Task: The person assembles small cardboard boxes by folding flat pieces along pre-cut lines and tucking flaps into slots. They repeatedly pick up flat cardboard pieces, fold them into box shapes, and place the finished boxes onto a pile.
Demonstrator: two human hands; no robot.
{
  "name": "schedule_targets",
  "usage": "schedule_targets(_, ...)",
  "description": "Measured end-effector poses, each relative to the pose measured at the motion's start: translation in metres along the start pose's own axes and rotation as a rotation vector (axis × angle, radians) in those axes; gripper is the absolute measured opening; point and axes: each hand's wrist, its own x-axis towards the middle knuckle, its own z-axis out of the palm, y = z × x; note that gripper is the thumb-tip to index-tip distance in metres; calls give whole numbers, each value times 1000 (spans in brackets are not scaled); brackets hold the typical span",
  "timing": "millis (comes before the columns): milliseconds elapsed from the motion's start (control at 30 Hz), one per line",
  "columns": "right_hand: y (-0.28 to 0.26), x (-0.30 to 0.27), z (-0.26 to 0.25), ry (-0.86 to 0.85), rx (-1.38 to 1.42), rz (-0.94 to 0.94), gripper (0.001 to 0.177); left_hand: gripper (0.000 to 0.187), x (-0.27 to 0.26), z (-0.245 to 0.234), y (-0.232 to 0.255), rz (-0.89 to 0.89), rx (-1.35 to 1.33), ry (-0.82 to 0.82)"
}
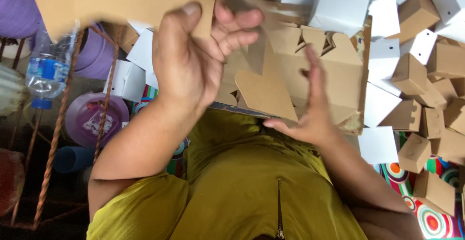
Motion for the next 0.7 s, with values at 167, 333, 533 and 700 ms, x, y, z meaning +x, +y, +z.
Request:
schedule_targets(167, 53, -79, 38, 135, -95, 292, 100, 27, -24, -2, -26, -70, -153, -74)
schedule_targets(333, 78, -63, -9, 413, -261, 690, 56, 23, 1, -7, -18, -219, 90, -235)
schedule_targets(533, 117, -53, -96, 791, 521, 1068, 33, 57, 49, -51, -51, -561, 655, -243)
schedule_targets(700, 98, -57, -94, 266, -25, 1573, 50, 53, 34, -154, -112, -317, 1337, -356)
